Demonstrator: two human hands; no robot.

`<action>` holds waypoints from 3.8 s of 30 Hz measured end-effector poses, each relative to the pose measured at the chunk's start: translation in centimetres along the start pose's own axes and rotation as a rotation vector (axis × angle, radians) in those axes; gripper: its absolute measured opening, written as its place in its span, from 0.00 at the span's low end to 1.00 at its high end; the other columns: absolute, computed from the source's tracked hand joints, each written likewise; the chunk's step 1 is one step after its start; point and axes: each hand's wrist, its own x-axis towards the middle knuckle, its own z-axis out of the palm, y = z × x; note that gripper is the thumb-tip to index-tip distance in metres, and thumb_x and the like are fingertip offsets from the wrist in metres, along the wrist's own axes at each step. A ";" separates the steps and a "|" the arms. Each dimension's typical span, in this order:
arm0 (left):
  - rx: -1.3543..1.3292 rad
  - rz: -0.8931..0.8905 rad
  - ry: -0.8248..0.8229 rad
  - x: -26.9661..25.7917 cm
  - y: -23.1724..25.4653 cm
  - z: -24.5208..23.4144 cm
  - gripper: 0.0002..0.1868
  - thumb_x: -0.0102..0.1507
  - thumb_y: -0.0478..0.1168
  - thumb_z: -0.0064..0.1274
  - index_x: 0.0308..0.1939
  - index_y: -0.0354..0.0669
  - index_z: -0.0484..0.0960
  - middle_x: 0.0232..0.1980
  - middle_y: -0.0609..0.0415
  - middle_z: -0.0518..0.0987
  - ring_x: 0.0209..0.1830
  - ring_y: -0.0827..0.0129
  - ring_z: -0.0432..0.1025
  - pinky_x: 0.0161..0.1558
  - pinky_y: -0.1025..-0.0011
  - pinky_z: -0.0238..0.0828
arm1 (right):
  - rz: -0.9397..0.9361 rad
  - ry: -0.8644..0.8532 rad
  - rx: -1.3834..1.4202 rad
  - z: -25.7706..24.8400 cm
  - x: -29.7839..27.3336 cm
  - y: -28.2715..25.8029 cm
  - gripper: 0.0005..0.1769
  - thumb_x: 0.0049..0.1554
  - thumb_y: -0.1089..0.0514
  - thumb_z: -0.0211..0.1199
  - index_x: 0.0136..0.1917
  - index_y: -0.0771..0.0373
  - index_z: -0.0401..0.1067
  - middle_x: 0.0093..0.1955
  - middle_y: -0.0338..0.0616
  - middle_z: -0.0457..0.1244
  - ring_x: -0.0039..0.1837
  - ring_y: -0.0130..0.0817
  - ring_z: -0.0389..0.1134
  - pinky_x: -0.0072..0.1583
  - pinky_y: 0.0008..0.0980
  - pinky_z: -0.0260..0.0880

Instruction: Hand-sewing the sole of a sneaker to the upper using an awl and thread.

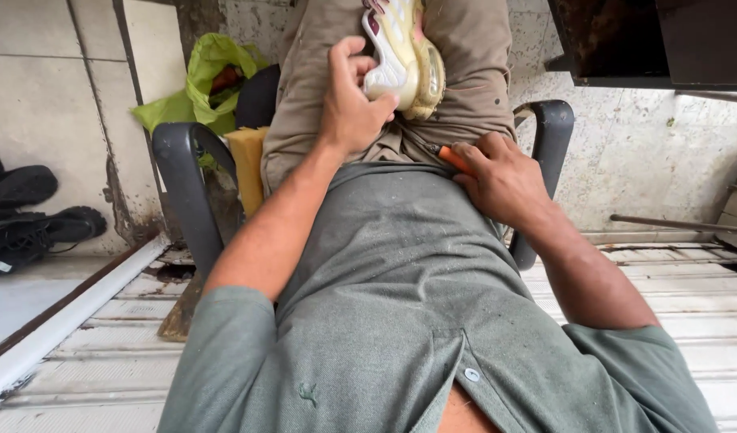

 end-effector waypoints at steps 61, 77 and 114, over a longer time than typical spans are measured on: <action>0.122 -0.246 -0.295 4.2 -0.7 0.0 0.43 0.48 0.28 0.72 0.62 0.43 0.63 0.53 0.47 0.74 0.28 0.70 0.79 0.16 0.80 0.85 | -0.164 0.080 0.024 -6.1 2.6 5.4 0.16 0.70 0.54 0.58 0.66 0.51 0.81 0.50 0.44 0.73 0.38 0.57 0.71 0.32 0.50 0.69; 0.000 -0.205 -0.364 4.7 -1.4 -0.4 0.39 0.53 0.27 0.58 0.67 0.40 0.61 0.54 0.49 0.76 0.35 0.69 0.77 0.19 0.80 0.85 | -0.195 0.108 -0.325 -5.2 3.1 3.2 0.18 0.70 0.48 0.54 0.69 0.40 0.78 0.33 0.37 0.60 0.24 0.46 0.58 0.24 0.40 0.58; -0.279 -0.474 -0.400 -1.1 -3.0 -0.9 0.27 0.61 0.23 0.55 0.64 0.39 0.71 0.56 0.45 0.74 0.28 0.70 0.73 0.24 0.77 0.88 | -0.113 -0.065 0.269 -3.9 -1.0 0.8 0.21 0.64 0.60 0.54 0.67 0.63 0.76 0.66 0.47 0.69 0.64 0.46 0.71 0.60 0.43 0.74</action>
